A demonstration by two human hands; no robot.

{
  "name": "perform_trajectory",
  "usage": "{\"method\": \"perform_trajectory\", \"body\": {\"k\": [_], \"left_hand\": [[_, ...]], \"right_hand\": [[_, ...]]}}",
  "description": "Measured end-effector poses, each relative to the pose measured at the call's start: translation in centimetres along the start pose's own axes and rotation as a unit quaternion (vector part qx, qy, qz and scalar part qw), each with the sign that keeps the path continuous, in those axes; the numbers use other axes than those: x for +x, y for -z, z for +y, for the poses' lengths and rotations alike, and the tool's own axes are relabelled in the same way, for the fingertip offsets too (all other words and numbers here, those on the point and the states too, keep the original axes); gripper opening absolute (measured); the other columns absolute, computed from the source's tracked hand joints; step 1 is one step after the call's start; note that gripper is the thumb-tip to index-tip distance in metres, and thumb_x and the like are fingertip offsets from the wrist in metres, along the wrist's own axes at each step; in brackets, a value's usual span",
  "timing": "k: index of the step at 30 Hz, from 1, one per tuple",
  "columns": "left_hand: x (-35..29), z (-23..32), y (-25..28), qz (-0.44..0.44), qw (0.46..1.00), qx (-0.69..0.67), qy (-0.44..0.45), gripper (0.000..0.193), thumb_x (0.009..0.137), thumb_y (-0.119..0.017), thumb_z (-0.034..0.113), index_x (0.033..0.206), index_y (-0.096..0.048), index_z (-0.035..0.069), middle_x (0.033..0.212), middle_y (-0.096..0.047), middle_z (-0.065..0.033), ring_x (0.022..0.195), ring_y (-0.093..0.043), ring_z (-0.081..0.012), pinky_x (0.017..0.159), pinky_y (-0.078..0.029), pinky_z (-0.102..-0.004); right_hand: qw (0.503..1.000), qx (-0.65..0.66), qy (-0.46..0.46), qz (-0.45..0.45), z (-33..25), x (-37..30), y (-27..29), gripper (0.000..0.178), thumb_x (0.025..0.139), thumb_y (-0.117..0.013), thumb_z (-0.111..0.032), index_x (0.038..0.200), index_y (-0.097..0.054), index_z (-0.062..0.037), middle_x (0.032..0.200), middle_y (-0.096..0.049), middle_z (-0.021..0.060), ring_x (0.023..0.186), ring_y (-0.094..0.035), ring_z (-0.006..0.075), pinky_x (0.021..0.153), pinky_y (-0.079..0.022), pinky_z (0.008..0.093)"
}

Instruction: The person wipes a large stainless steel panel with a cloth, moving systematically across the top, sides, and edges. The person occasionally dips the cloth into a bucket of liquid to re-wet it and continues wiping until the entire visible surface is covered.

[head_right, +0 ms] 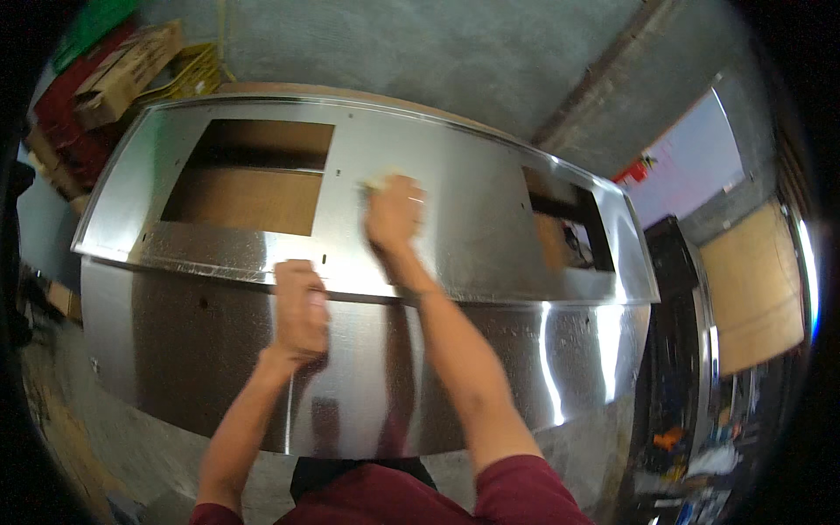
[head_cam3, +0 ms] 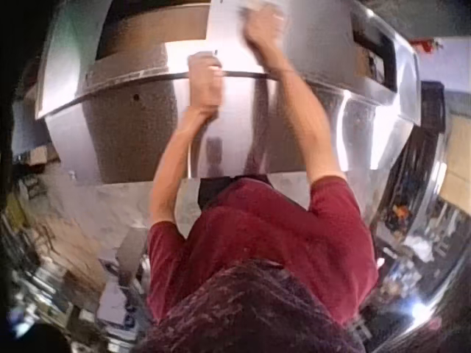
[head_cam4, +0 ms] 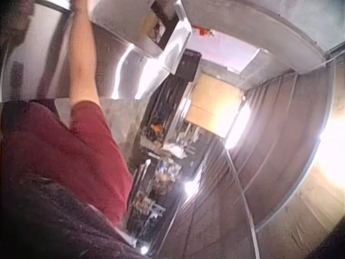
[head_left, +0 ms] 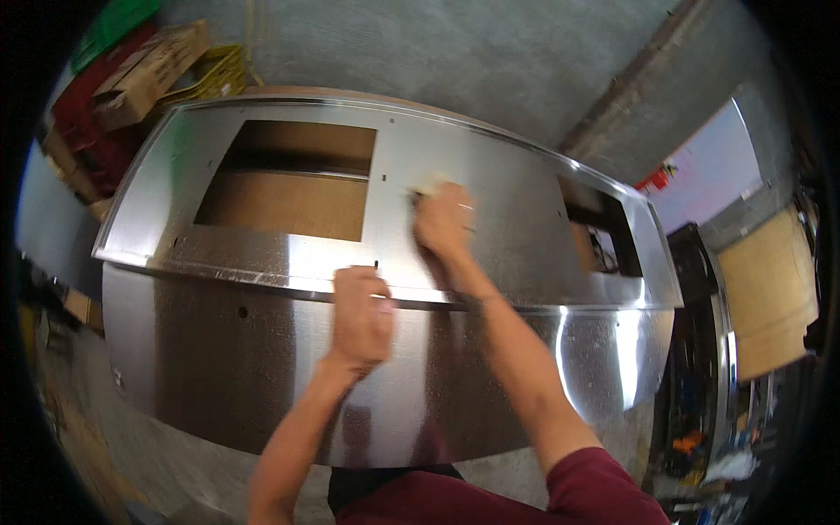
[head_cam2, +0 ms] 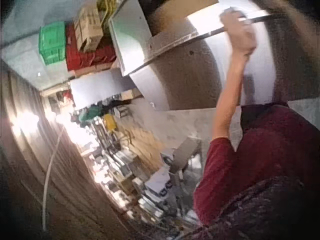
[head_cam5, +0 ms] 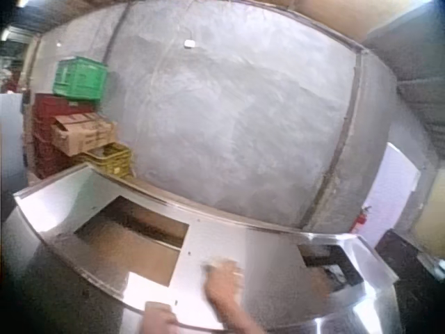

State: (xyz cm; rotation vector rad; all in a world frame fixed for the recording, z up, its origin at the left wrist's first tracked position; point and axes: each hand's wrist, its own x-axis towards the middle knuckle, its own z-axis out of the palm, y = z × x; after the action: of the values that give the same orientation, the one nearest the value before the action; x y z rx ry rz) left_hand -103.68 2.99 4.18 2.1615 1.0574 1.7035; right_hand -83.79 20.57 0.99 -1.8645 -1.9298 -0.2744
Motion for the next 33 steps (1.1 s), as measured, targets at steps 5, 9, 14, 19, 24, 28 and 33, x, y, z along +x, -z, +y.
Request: {"method": "perform_trajectory", "body": {"k": [5,9,14,19,24,28,33], "left_hand": [[3.6,-7.9,12.2,0.004,0.986,0.158,0.043,0.021,0.107,-0.047,0.018,0.101,-0.055,0.0,0.104,-0.055,-0.0187,0.101,-0.05,-0.0359,0.095,-0.041,-0.0489],[4.5,-13.2,18.0,-0.044,0.967,0.248,0.041,0.022,0.112,-0.047,0.02,0.109,-0.054,-0.001,0.106,-0.053,-0.0173,0.102,-0.049,-0.0353,0.096,-0.041,-0.0488],[4.0,-16.1,19.2,-0.103,0.957,0.263,0.071,0.02,0.112,-0.051,0.019,0.112,-0.055,0.0,0.107,-0.053,-0.017,0.102,-0.05,-0.0344,0.096,-0.041,-0.049],[4.1,-15.0,19.3,-0.124,0.939,0.317,0.048,0.021,0.112,-0.051,0.02,0.115,-0.056,0.0,0.107,-0.054,-0.0163,0.102,-0.051,-0.0348,0.096,-0.042,-0.0482],[4.1,-15.0,18.7,-0.149,0.931,0.325,0.073,0.028,0.112,-0.051,0.024,0.12,-0.058,-0.002,0.112,-0.059,-0.0192,0.108,-0.054,-0.0389,0.1,-0.043,-0.0506],[4.5,-15.9,19.5,-0.145,0.929,0.338,0.042,0.026,0.112,-0.05,0.023,0.119,-0.059,-0.001,0.112,-0.06,-0.0209,0.108,-0.055,-0.0414,0.098,-0.043,-0.0518],[4.0,-17.2,19.8,-0.176,0.923,0.342,0.028,0.028,0.114,-0.048,0.023,0.119,-0.061,-0.002,0.112,-0.06,-0.0231,0.107,-0.055,-0.0438,0.097,-0.043,-0.0531]], "right_hand": [[0.942,0.21,0.144,-0.218,-12.7,-1.9,2.3,0.045,0.097,-0.062,-0.017,0.137,-0.058,0.0035,0.142,-0.054,0.0333,0.138,-0.051,0.0533,0.114,-0.044,0.0591],[0.948,0.196,0.199,-0.15,-4.3,-5.5,6.4,0.052,0.091,-0.066,-0.004,0.142,-0.059,0.0006,0.141,-0.061,0.0254,0.137,-0.054,0.0461,0.121,-0.044,0.0544],[0.997,-0.037,0.039,-0.059,18.6,-11.6,15.9,0.044,0.088,-0.073,-0.01,0.131,-0.067,-0.0053,0.129,-0.063,0.0188,0.12,-0.06,0.0465,0.104,-0.053,0.0563],[0.991,-0.088,-0.102,-0.003,9.7,-12.3,11.5,0.04,0.099,-0.067,-0.03,0.131,-0.067,-0.0062,0.127,-0.062,0.0186,0.11,-0.058,0.0421,0.095,-0.048,0.0578],[0.996,0.077,0.0,-0.048,-7.5,-11.3,7.3,0.037,0.098,-0.066,-0.032,0.121,-0.065,-0.0025,0.116,-0.061,0.0218,0.104,-0.058,0.0405,0.09,-0.046,0.0583],[0.98,0.134,0.148,-0.014,-13.6,-10.7,8.6,0.044,0.079,-0.076,-0.021,0.117,-0.068,-0.0011,0.119,-0.062,0.0202,0.111,-0.059,0.0389,0.091,-0.047,0.0556],[0.973,0.146,0.159,0.077,-11.6,-13.4,11.0,0.044,0.075,-0.086,-0.021,0.112,-0.068,-0.0045,0.134,-0.063,0.0201,0.12,-0.061,0.0405,0.099,-0.048,0.0538]]}}
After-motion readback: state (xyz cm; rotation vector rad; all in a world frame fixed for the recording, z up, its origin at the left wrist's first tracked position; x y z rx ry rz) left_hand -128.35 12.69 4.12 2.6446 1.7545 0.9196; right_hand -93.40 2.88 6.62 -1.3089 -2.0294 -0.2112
